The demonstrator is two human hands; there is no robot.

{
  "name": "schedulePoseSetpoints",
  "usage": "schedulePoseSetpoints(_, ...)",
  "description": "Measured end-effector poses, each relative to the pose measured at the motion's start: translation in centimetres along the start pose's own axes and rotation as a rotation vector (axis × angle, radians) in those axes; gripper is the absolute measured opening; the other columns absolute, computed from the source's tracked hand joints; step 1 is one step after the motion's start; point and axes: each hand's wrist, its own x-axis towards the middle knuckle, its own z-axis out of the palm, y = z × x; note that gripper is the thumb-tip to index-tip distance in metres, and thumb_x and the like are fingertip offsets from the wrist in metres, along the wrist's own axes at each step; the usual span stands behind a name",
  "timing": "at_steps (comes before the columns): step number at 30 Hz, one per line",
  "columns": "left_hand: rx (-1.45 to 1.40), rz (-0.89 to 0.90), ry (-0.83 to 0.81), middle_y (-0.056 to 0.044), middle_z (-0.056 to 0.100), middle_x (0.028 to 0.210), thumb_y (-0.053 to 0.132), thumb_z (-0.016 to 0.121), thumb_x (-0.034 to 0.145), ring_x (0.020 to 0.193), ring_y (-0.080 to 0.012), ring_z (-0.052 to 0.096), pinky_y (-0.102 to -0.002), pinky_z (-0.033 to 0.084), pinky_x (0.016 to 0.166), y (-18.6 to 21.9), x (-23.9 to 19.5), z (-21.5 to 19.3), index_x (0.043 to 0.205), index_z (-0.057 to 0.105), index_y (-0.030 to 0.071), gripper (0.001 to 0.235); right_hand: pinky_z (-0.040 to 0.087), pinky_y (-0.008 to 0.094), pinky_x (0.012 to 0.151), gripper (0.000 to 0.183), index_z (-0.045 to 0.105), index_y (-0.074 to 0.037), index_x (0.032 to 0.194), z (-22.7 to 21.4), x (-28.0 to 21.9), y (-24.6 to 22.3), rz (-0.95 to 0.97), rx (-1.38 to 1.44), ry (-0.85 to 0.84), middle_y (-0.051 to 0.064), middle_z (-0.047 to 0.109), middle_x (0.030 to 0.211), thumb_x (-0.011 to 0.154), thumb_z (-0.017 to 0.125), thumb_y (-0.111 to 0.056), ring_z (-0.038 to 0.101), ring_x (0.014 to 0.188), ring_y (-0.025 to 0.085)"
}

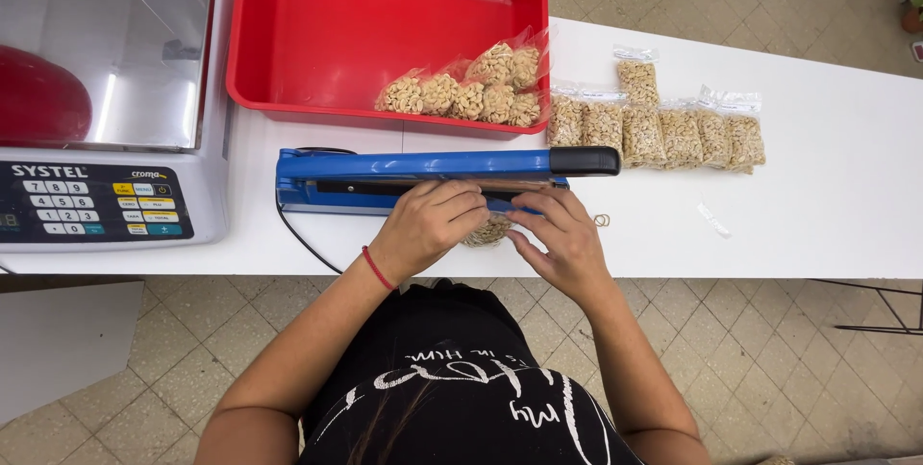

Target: Using a manual heat sealer to close small plastic bags filled with snack products.

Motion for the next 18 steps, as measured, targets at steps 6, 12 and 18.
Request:
schedulePoseSetpoints(6, -0.054, 0.002, -0.018, 0.001, 0.066, 0.093, 0.015, 0.063, 0.093, 0.104, -0.0174, 0.063, -0.033, 0.052, 0.084, -0.3, -0.3, 0.6, 0.092, 0.066, 0.012, 0.004, 0.055, 0.037, 0.082, 0.020, 0.074, -0.008, 0.099, 0.4, -0.4, -0.3, 0.036, 0.062, 0.059, 0.006, 0.072, 0.099, 0.080, 0.076, -0.002, 0.064, 0.092, 0.027)
schedulePoseSetpoints(12, -0.065, -0.014, -0.012, 0.000, 0.065, 0.095, 0.014, 0.061, 0.095, 0.104, -0.0193, 0.062, -0.034, 0.052, 0.085, 0.4, 0.5, 1.5, 0.100, 0.066, 0.012, 0.008, 0.055, 0.042, 0.081, 0.032, 0.071, -0.004, 0.107, -0.9, 0.3, -0.7, 0.126, 0.129, 0.081, 0.010, 0.071, 0.099, 0.077, 0.078, 0.000, 0.065, 0.092, 0.031)
schedulePoseSetpoints(18, -0.098, -0.036, -0.018, -0.001, 0.064, 0.093, 0.013, 0.060, 0.095, 0.102, -0.0197, 0.063, -0.034, 0.052, 0.085, 0.7, 0.5, 2.3, 0.100, 0.065, 0.012, 0.007, 0.055, 0.040, 0.079, 0.024, 0.072, -0.006, 0.102, 0.1, -0.9, -0.2, 0.182, 0.068, 0.039, 0.008, 0.069, 0.096, 0.079, 0.076, 0.000, 0.064, 0.092, 0.029)
